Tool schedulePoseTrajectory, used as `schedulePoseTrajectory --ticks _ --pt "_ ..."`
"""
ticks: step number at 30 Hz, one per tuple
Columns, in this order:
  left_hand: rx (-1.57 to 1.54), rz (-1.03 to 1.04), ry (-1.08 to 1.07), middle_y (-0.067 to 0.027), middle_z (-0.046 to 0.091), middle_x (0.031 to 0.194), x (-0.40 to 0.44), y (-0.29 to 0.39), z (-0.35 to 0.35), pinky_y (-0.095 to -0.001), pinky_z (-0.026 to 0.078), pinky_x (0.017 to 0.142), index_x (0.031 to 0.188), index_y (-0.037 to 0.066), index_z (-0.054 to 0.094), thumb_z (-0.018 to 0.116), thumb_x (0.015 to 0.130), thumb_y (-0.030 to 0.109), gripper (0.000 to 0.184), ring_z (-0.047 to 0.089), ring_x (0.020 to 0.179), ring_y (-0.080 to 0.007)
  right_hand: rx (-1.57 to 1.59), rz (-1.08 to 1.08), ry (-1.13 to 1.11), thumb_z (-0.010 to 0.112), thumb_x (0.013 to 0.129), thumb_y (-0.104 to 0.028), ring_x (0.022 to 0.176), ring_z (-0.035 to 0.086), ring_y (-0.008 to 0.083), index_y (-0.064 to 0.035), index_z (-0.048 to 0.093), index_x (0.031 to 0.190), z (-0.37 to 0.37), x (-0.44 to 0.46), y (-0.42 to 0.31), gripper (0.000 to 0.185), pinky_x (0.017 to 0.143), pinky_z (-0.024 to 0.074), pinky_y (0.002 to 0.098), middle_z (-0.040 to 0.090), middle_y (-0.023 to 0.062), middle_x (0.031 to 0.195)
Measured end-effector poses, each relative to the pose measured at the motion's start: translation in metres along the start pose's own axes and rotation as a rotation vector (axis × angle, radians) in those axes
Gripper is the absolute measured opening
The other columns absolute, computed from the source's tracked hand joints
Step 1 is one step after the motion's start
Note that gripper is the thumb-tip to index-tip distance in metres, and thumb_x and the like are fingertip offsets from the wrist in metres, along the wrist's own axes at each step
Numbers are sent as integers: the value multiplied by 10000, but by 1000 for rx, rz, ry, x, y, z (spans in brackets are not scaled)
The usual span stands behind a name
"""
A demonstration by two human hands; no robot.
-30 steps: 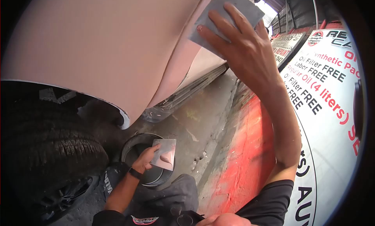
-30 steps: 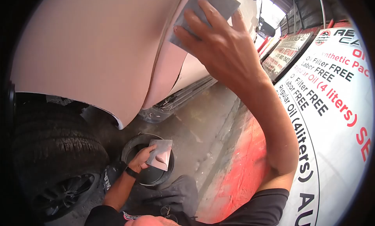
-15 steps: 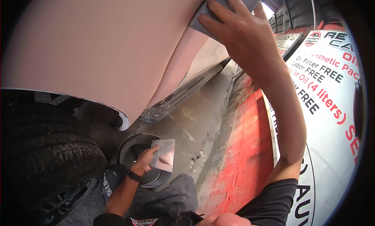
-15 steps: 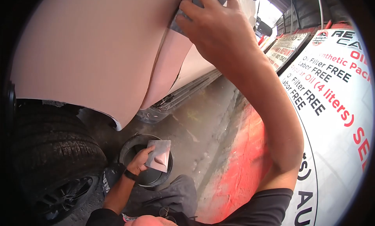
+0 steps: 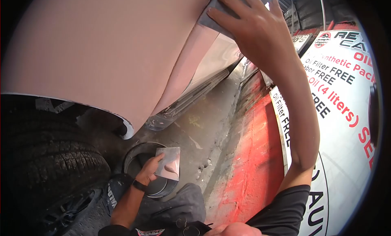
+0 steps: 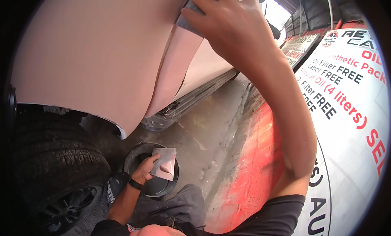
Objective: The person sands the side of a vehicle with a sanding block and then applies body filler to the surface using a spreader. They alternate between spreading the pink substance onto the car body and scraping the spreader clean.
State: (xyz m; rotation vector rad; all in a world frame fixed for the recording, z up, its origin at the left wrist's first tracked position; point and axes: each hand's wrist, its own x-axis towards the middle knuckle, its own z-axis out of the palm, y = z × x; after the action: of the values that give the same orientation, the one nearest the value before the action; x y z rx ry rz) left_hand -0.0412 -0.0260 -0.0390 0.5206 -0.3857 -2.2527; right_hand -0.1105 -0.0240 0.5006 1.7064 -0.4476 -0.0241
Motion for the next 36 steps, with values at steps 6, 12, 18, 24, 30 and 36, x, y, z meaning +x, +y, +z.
schedulePoseTrajectory --ticks 6,12,18,24,30,36 --pt "50 4 16 -145 661 1159 -4 2 4 -449 571 880 1315 -27 537 493 1042 287 418 685 1004 -293 70 -29 45 556 872 -45 1154 574 330 -73 686 1059 10 0 11 229 1005 438 590 622 98 1043" --pt "15 -5 -11 -133 669 1137 -9 7 10 -432 573 856 1297 -22 555 506 1038 285 405 693 964 -281 8 8 -5 574 872 -91 1101 558 305 -78 698 1073 -9 -10 13 237 983 456 570 615 99 1029" --pt "26 8 53 -107 680 1136 -1 -1 1 -402 563 868 1253 -7 594 523 1035 286 373 692 968 -247 100 18 76 580 870 -110 1091 532 280 -70 701 1057 7 5 26 227 960 488 512 611 84 1047" --pt "33 8 54 -105 687 1123 -2 0 3 -398 558 878 1234 -1 606 528 1033 289 362 685 984 -240 64 49 -104 567 884 -115 1091 533 276 -71 706 1059 3 1 32 228 943 518 409 614 78 1045" --pt "30 6 46 -108 682 1135 -1 -2 1 -405 557 887 1239 -1 602 525 1034 290 364 685 983 -249 49 30 49 562 900 -118 1101 532 260 -62 698 998 3 -9 38 177 967 505 451 618 70 1037" --pt "11 6 17 -105 679 1131 -3 0 3 -408 554 897 1242 -7 593 525 1035 285 365 684 979 -251 17 5 26 589 900 -149 1111 530 248 -74 707 1026 11 7 42 188 1026 447 539 612 61 1035"
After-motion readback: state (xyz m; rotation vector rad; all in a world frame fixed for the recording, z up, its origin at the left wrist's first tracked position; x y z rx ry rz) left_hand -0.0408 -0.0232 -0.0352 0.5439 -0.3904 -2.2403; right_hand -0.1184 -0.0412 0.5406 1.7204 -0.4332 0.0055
